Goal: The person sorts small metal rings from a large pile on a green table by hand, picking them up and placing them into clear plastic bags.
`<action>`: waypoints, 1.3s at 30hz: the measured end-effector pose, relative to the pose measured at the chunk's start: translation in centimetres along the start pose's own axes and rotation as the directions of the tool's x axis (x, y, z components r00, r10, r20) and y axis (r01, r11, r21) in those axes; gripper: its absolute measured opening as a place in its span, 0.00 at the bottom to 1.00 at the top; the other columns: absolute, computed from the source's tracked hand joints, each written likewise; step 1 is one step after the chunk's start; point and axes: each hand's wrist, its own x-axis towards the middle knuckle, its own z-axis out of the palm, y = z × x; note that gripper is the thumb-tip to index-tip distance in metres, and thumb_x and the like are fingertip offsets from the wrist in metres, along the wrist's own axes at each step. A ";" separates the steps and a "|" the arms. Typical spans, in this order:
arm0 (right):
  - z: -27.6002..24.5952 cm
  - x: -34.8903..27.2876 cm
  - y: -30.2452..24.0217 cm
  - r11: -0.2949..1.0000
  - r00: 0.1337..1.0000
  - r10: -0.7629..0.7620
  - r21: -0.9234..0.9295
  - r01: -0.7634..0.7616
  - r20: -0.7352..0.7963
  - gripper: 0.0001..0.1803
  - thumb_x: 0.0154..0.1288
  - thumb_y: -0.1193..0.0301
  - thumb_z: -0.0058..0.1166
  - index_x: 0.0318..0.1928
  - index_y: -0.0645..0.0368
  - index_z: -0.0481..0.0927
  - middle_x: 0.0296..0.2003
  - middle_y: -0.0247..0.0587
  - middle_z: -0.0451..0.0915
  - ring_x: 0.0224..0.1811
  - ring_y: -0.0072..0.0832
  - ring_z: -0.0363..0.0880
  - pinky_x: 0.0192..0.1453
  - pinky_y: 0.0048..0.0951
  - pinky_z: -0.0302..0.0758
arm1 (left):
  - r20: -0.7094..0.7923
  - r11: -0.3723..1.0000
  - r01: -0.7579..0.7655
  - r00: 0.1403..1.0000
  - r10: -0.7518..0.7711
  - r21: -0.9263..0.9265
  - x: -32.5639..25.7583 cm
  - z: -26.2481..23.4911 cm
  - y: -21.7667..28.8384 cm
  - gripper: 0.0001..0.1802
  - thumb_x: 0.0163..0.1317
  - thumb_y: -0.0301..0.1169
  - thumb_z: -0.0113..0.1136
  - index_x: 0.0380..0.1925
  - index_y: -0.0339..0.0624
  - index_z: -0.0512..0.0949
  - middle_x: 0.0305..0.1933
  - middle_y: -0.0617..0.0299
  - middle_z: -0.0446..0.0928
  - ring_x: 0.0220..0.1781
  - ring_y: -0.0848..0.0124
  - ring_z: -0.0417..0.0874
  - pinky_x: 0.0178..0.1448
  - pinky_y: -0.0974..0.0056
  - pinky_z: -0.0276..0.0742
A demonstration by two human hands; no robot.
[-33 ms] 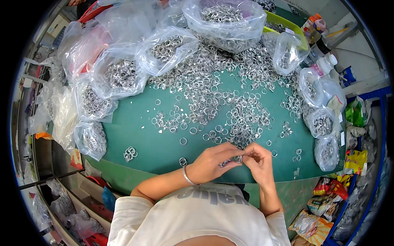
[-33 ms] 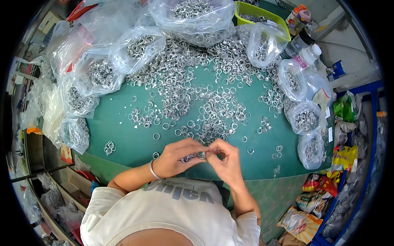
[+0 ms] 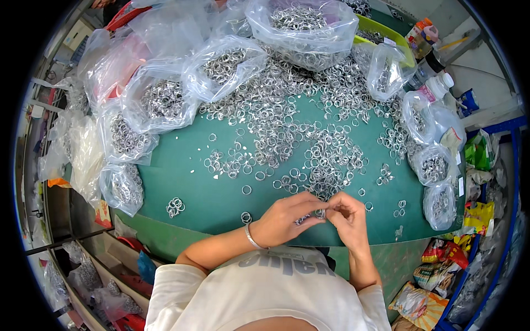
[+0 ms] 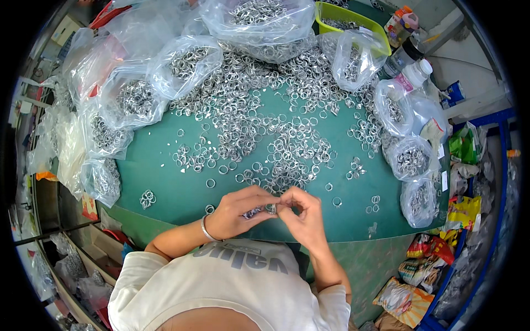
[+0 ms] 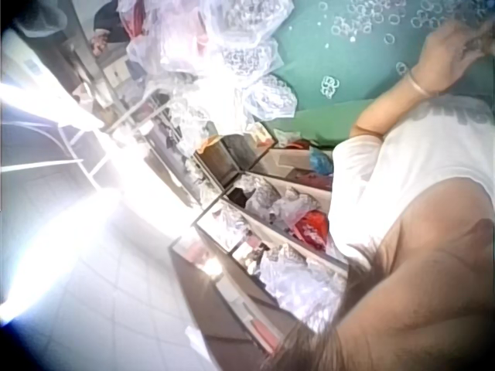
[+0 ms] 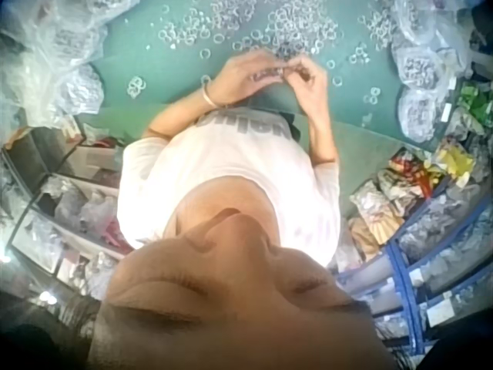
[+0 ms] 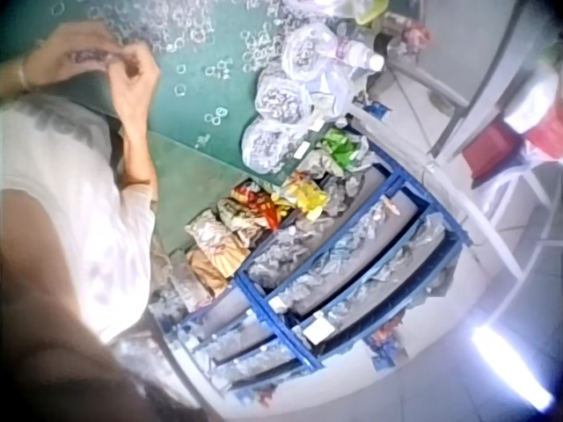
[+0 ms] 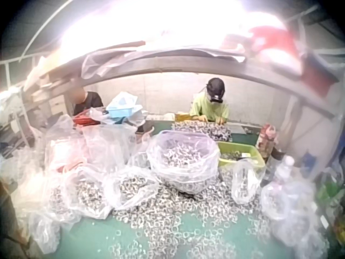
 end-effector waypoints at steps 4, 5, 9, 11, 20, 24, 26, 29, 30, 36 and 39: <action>-0.7 -0.2 -0.7 0.996 0.983 0.085 0.006 -0.088 0.165 0.02 0.57 0.82 0.53 0.30 0.64 0.75 0.26 0.30 0.76 0.31 0.14 0.72 0.37 0.19 0.69 | 0.050 0.999 -0.042 0.998 0.040 0.033 -0.2 -0.3 0.3 0.20 0.50 0.21 0.67 0.47 0.39 0.79 0.40 0.56 0.78 0.35 0.64 0.81 0.36 0.64 0.79; -1.1 -0.1 -1.2 0.992 0.971 0.114 0.036 -0.124 0.212 0.02 0.57 0.83 0.52 0.30 0.64 0.75 0.28 0.31 0.76 0.32 0.15 0.73 0.37 0.19 0.69 | 0.068 0.998 -0.046 0.997 0.043 0.034 -0.2 -0.5 0.5 0.21 0.50 0.21 0.67 0.47 0.39 0.79 0.40 0.56 0.78 0.35 0.64 0.81 0.36 0.64 0.79; -2.2 0.5 -1.5 0.995 0.930 0.102 -0.049 -0.091 0.354 0.02 0.56 0.83 0.53 0.30 0.65 0.76 0.30 0.33 0.77 0.34 0.17 0.74 0.39 0.21 0.70 | 0.129 0.997 -0.072 0.989 0.070 0.010 -0.2 -0.7 0.5 0.21 0.50 0.21 0.68 0.46 0.38 0.79 0.40 0.56 0.78 0.35 0.63 0.81 0.35 0.63 0.79; -2.4 0.8 -1.7 0.985 0.912 0.140 -0.145 -0.090 0.386 0.01 0.55 0.82 0.54 0.29 0.65 0.76 0.29 0.33 0.77 0.33 0.18 0.74 0.39 0.22 0.70 | 0.139 0.997 -0.071 0.988 0.071 -0.006 -0.4 -0.7 0.4 0.21 0.50 0.21 0.68 0.46 0.38 0.79 0.40 0.56 0.78 0.35 0.63 0.81 0.35 0.63 0.79; -1.7 -0.2 -0.7 0.954 0.907 0.203 0.135 -0.268 0.370 0.03 0.56 0.81 0.53 0.27 0.64 0.74 0.26 0.32 0.76 0.29 0.15 0.71 0.34 0.21 0.67 | 0.139 0.996 -0.047 0.989 0.057 -0.071 -1.0 -0.6 0.8 0.21 0.48 0.20 0.68 0.46 0.36 0.79 0.41 0.55 0.79 0.36 0.64 0.82 0.36 0.65 0.79; -1.3 -0.8 -0.4 0.901 0.906 0.223 0.279 -0.333 0.359 0.03 0.56 0.82 0.52 0.27 0.64 0.74 0.28 0.34 0.77 0.30 0.16 0.72 0.34 0.21 0.68 | 0.139 0.994 -0.044 0.989 0.057 -0.095 -1.0 -0.8 0.9 0.21 0.48 0.20 0.69 0.46 0.36 0.79 0.41 0.54 0.79 0.36 0.64 0.82 0.36 0.65 0.79; -1.0 -1.0 -0.4 0.889 0.911 0.196 0.325 -0.321 0.362 0.03 0.56 0.83 0.51 0.27 0.64 0.74 0.28 0.34 0.76 0.30 0.17 0.72 0.34 0.21 0.67 | 0.147 0.994 -0.041 0.988 0.056 -0.104 -1.1 -0.9 1.1 0.21 0.48 0.20 0.69 0.46 0.36 0.79 0.41 0.54 0.79 0.36 0.64 0.82 0.36 0.65 0.79; -0.7 -1.3 0.1 0.885 0.927 0.153 0.370 -0.282 0.342 0.03 0.55 0.83 0.51 0.26 0.64 0.74 0.27 0.34 0.76 0.29 0.17 0.71 0.34 0.21 0.66 | 0.154 0.993 -0.041 0.986 0.058 -0.113 -1.1 -1.1 1.4 0.21 0.48 0.20 0.69 0.45 0.35 0.79 0.40 0.54 0.79 0.36 0.64 0.82 0.36 0.65 0.78; -0.6 -1.2 0.3 0.884 0.932 0.145 0.379 -0.274 0.333 0.04 0.55 0.83 0.51 0.26 0.64 0.74 0.27 0.34 0.75 0.29 0.17 0.71 0.34 0.21 0.66 | 0.150 0.992 -0.035 0.987 0.053 -0.122 -1.1 -1.1 1.1 0.21 0.48 0.21 0.69 0.45 0.35 0.79 0.40 0.54 0.79 0.36 0.64 0.82 0.36 0.65 0.78; -1.3 -1.1 0.6 0.923 0.923 0.167 0.275 -0.270 0.346 0.04 0.61 0.79 0.51 0.29 0.62 0.74 0.29 0.33 0.75 0.31 0.16 0.70 0.35 0.20 0.66 | 0.161 0.996 0.001 0.987 0.014 -0.093 -0.2 -1.6 1.3 0.20 0.48 0.22 0.70 0.44 0.34 0.80 0.39 0.54 0.79 0.35 0.63 0.82 0.37 0.65 0.77; -1.3 -0.5 0.7 0.947 0.930 0.109 0.247 -0.204 0.350 0.06 0.67 0.72 0.51 0.36 0.63 0.76 0.30 0.31 0.75 0.34 0.16 0.72 0.40 0.20 0.69 | 0.166 1.000 0.014 0.986 -0.012 -0.008 0.7 -1.5 1.1 0.19 0.49 0.23 0.69 0.43 0.35 0.80 0.39 0.54 0.78 0.35 0.62 0.81 0.39 0.64 0.78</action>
